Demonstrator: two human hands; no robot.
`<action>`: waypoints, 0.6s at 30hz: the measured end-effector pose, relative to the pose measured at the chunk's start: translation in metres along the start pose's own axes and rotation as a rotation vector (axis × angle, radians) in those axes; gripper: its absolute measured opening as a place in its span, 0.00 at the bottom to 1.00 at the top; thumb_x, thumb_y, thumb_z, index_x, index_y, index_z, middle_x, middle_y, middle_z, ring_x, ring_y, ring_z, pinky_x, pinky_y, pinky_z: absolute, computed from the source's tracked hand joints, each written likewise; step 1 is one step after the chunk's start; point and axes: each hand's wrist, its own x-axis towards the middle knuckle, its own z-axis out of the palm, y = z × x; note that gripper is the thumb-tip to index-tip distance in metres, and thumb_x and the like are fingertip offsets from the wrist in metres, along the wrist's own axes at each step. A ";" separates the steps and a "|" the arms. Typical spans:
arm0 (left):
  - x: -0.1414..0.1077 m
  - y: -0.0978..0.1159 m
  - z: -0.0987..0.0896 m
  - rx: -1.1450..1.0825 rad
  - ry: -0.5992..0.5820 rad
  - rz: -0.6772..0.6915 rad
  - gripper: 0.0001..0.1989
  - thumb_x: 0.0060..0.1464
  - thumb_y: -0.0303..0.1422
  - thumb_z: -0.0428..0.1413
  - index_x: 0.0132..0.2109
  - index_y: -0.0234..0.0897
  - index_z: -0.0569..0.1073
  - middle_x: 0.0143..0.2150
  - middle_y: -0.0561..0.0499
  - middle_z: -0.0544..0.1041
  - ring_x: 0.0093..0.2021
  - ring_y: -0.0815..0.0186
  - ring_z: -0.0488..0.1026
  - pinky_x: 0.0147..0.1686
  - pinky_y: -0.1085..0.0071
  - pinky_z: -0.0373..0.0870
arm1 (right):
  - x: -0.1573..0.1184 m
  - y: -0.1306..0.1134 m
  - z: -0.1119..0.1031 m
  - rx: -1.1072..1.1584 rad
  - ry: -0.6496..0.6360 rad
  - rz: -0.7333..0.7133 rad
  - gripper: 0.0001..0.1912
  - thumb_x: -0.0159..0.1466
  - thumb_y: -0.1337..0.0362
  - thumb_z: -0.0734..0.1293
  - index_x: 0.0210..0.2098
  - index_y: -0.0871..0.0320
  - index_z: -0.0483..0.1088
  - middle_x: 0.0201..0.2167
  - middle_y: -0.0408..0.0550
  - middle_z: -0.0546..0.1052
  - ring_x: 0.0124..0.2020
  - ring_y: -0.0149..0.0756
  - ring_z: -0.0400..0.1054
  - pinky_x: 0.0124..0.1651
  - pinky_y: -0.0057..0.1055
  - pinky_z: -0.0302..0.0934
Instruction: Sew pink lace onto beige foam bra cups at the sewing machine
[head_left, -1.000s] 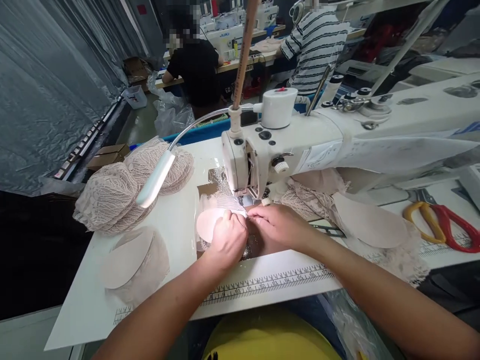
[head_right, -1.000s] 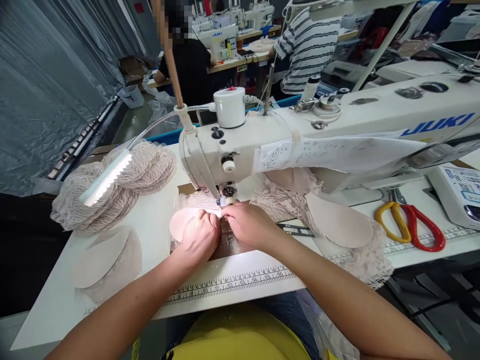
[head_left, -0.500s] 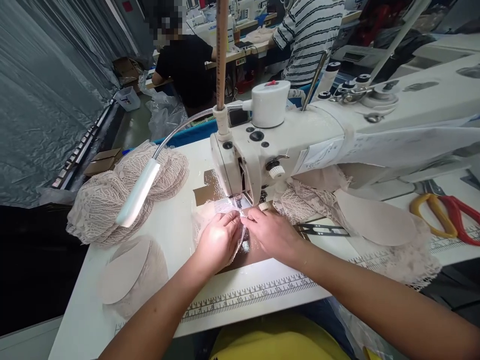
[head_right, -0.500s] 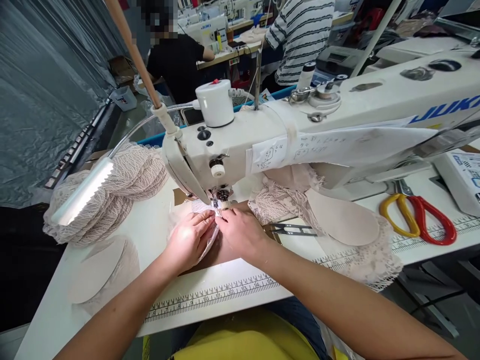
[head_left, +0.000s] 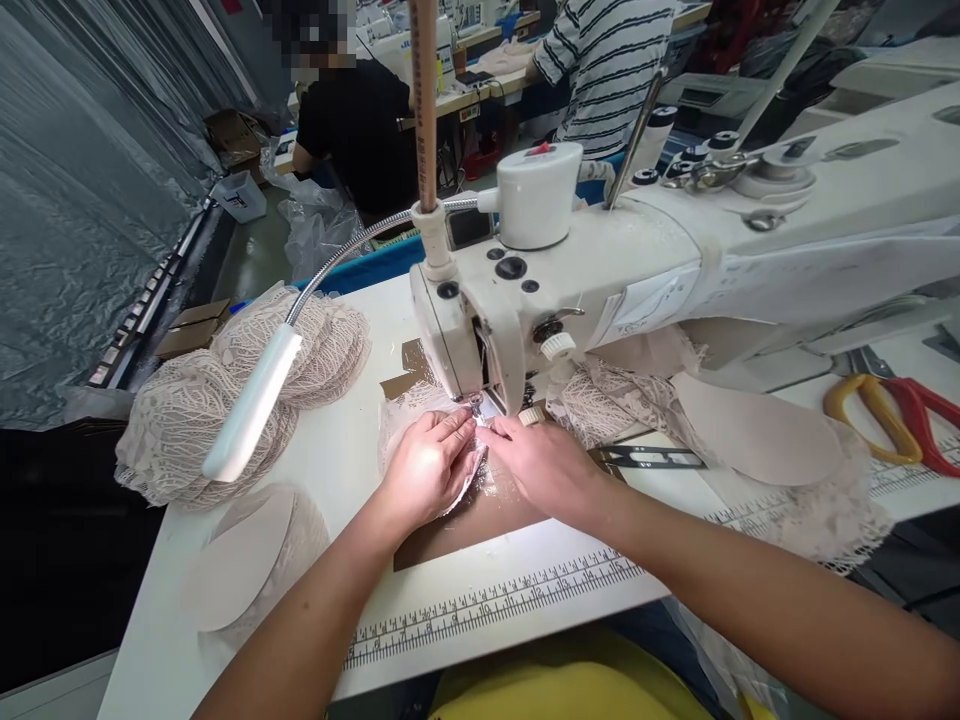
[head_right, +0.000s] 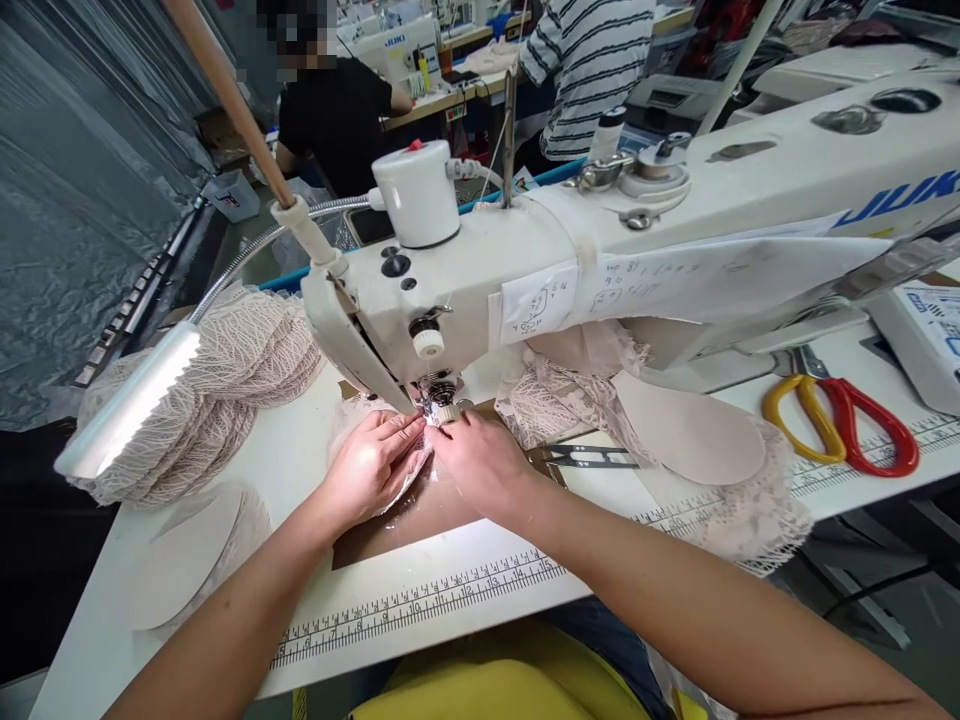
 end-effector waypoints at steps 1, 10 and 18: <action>0.000 -0.001 0.000 0.016 -0.007 0.007 0.17 0.60 0.34 0.49 0.52 0.32 0.73 0.50 0.39 0.76 0.41 0.58 0.71 0.43 0.58 0.70 | -0.001 0.001 0.002 -0.005 0.009 -0.017 0.21 0.62 0.75 0.55 0.52 0.60 0.68 0.40 0.53 0.74 0.34 0.38 0.66 0.31 0.33 0.56; 0.005 -0.005 -0.002 0.098 -0.049 -0.072 0.17 0.60 0.36 0.48 0.48 0.30 0.74 0.47 0.39 0.76 0.43 0.56 0.69 0.45 0.59 0.68 | -0.003 0.003 0.008 -0.018 0.036 -0.016 0.21 0.61 0.76 0.56 0.50 0.57 0.69 0.38 0.50 0.74 0.29 0.34 0.63 0.27 0.32 0.48; -0.003 -0.004 0.006 0.155 -0.053 -0.197 0.22 0.60 0.40 0.47 0.57 0.35 0.66 0.58 0.39 0.67 0.58 0.48 0.60 0.54 0.51 0.60 | -0.003 0.008 0.022 0.009 0.177 -0.036 0.21 0.62 0.74 0.57 0.51 0.56 0.69 0.38 0.49 0.74 0.31 0.34 0.64 0.31 0.31 0.52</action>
